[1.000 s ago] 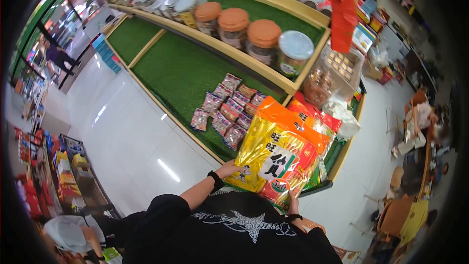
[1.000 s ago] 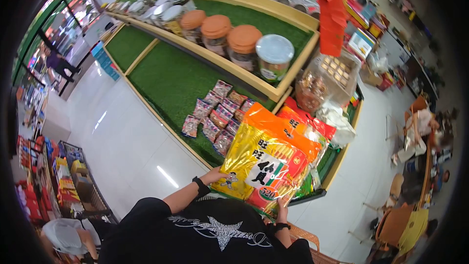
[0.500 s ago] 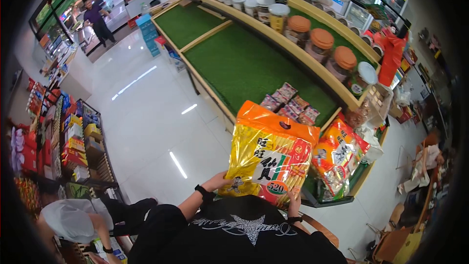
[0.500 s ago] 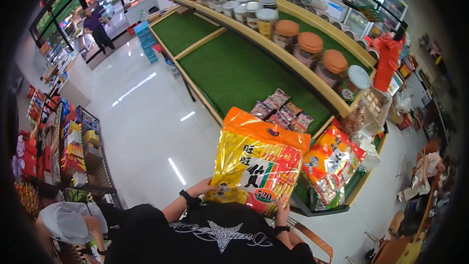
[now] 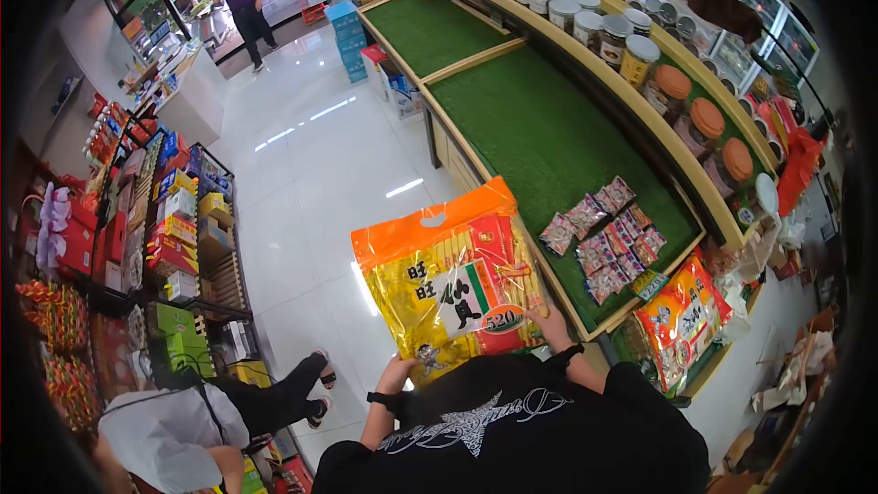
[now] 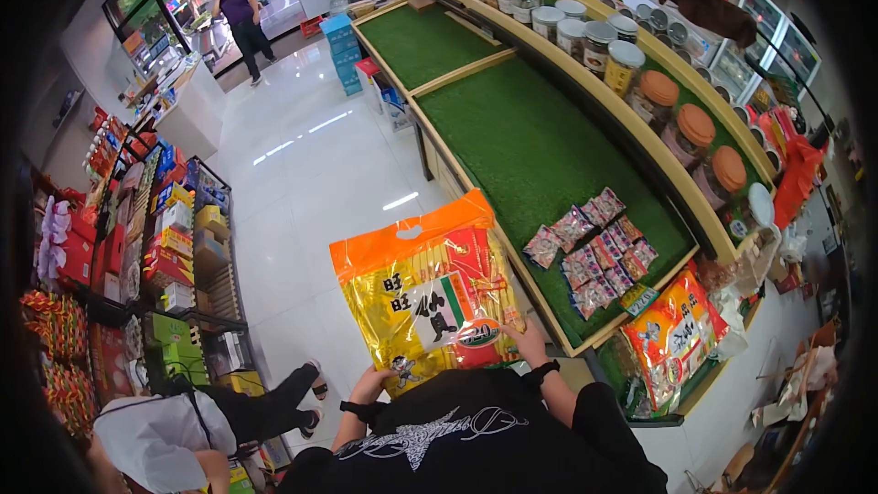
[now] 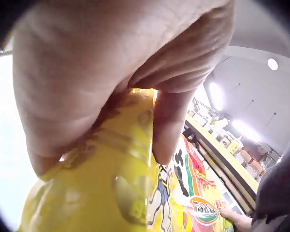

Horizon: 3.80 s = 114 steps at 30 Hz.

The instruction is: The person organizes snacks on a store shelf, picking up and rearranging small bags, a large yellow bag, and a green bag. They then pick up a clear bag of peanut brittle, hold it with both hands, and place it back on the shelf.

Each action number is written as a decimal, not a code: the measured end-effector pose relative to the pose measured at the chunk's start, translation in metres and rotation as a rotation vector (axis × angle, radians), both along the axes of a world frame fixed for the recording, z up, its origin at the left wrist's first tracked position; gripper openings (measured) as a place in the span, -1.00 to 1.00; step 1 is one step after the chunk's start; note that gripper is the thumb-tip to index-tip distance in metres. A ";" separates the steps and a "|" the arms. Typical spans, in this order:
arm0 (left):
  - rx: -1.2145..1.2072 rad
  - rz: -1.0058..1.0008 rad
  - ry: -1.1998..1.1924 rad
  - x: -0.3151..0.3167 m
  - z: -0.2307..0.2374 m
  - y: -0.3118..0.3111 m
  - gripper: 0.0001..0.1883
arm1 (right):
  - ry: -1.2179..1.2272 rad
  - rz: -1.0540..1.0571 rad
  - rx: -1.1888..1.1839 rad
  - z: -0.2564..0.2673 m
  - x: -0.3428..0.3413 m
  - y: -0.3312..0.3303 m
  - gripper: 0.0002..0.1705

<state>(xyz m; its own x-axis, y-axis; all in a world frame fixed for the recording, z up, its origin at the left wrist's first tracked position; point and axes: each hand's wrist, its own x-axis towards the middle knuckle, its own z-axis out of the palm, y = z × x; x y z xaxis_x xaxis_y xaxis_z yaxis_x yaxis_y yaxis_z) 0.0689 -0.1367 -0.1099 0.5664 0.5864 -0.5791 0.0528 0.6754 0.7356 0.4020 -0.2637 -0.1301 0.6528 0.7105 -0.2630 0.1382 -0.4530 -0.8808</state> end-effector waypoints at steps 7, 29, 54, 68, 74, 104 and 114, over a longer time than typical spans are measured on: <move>-0.070 0.058 0.022 0.020 -0.023 0.066 -0.54 | 0.026 0.045 -0.143 0.015 0.024 0.084 -0.38; -0.051 -0.380 0.188 0.261 0.015 0.317 -0.53 | 0.401 -0.020 0.084 -0.036 0.199 0.184 -0.45; 0.366 -1.435 0.152 0.600 -0.160 0.554 -0.63 | 0.173 -0.964 -0.263 -0.094 0.188 0.285 -0.59; 0.280 -1.315 0.492 0.623 -0.072 0.514 -0.36 | 0.075 -1.432 -0.477 -0.078 0.109 0.238 -0.68; 0.205 -1.368 0.418 0.627 -0.044 0.485 -0.44 | -0.053 -1.418 -0.692 -0.063 0.129 0.227 -0.61; 1.035 -1.669 0.611 0.610 -0.057 0.502 -0.44 | -0.286 -1.597 -0.335 -0.060 0.213 0.227 -0.13; 1.125 -1.828 0.540 0.596 -0.077 0.521 -0.49 | -0.036 -1.609 -0.597 -0.032 0.215 0.243 0.08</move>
